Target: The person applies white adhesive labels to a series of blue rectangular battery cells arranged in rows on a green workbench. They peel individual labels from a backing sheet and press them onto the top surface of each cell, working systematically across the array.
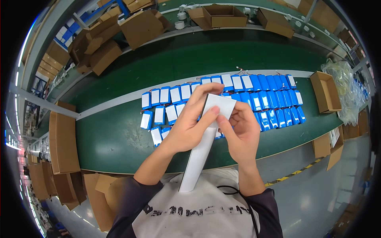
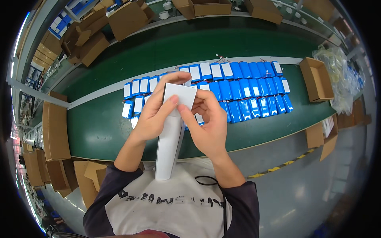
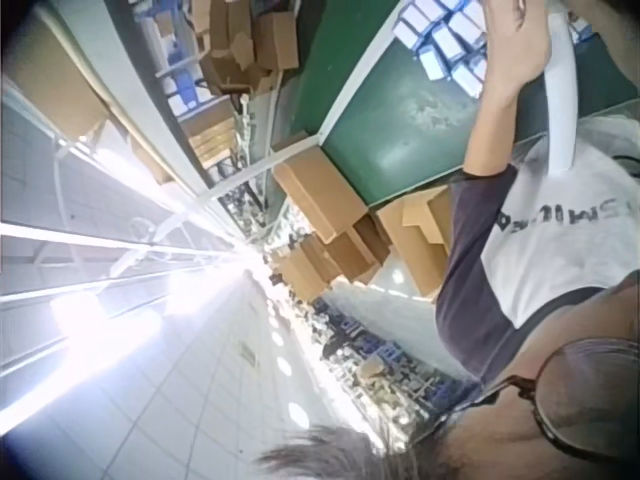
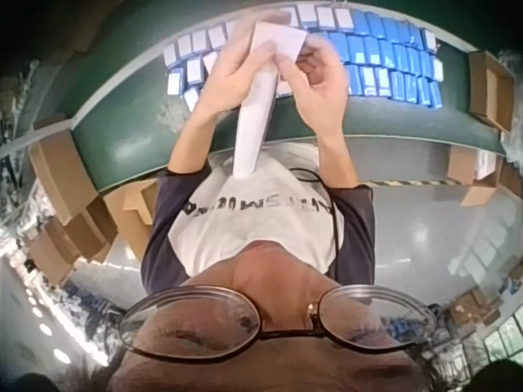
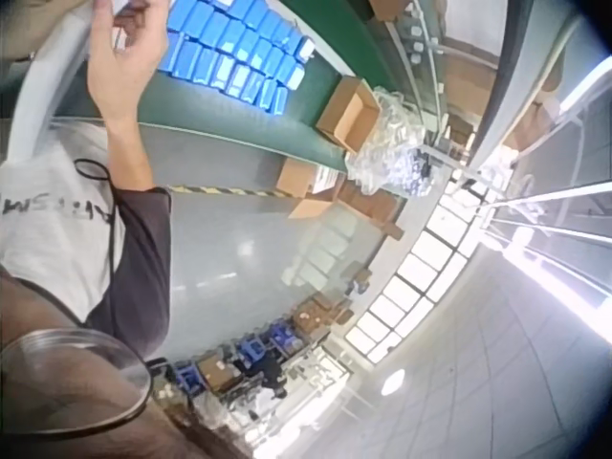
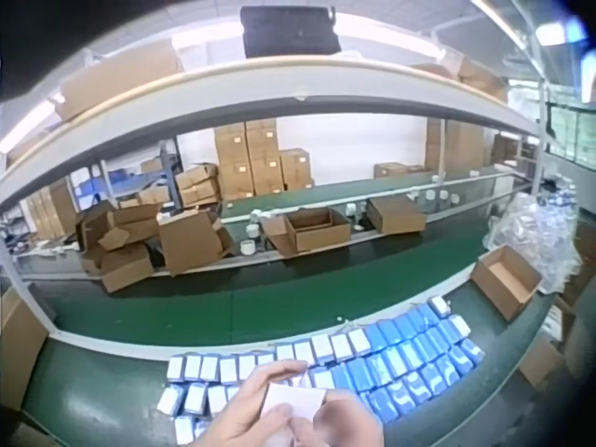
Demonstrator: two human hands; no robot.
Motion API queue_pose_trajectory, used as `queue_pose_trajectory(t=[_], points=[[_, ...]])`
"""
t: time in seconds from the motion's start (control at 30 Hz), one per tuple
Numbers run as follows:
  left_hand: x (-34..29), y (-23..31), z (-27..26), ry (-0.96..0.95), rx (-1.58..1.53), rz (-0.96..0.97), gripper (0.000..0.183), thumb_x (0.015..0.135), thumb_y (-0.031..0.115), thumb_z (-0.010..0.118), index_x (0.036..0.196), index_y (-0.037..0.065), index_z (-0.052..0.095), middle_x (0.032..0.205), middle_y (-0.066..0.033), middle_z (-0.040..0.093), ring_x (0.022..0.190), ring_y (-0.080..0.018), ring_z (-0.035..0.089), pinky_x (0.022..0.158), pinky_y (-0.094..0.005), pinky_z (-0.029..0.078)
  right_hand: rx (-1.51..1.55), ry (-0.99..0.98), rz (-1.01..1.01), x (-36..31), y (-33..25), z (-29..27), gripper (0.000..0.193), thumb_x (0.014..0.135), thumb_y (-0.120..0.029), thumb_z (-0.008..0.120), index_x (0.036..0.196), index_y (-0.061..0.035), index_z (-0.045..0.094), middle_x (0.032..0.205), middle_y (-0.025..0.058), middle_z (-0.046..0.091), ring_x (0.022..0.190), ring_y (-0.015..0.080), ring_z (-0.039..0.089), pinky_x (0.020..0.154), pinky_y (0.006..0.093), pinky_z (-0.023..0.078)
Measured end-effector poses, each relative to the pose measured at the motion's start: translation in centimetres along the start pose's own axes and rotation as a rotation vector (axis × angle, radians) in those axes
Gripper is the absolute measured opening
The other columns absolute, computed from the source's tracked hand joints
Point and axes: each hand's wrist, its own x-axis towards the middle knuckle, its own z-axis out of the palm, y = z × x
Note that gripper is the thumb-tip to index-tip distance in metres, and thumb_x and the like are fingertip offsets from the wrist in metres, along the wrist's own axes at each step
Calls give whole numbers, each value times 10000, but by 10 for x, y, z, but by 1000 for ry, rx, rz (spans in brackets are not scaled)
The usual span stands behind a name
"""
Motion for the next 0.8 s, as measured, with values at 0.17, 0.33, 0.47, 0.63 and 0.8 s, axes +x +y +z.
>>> queue_pose_trajectory(t=[0.17,0.33,0.47,0.63,0.8], points=[[7,-5,-11,-48,-117,-88,274,1082,195,490,1259,0,566,1395,-159,501,1262,-251,508,1038,-363,427,209,-34,89,3,4,-4,247,976,-20,719,1174,10,575,1045,91,696,900,117,667,682,254,552],[34,43,-37,-184,386,-52,282,1054,167,566,838,-15,579,772,-71,517,717,-153,459,640,-310,410,75,-76,84,3,4,-7,180,1019,-66,676,1154,16,589,982,75,696,842,98,661,660,248,539],[53,60,-48,-405,587,-73,320,1004,159,661,744,-16,592,603,-67,418,565,-150,363,530,-311,358,-4,-126,41,3,0,-2,150,1032,-99,667,1112,18,618,929,61,696,793,82,655,664,233,532],[66,77,-68,-602,515,-323,360,1013,186,677,725,-27,643,588,-16,518,509,-73,459,491,-254,384,-136,-130,12,5,-8,3,110,986,-65,709,1024,22,654,862,85,686,744,113,664,641,249,529],[55,71,-69,-414,311,-551,383,1025,204,685,721,-27,652,608,37,541,496,-45,540,475,-220,421,-520,8,-476,-3,-6,10,166,849,35,781,988,6,696,830,115,680,706,194,673,609,297,528]])
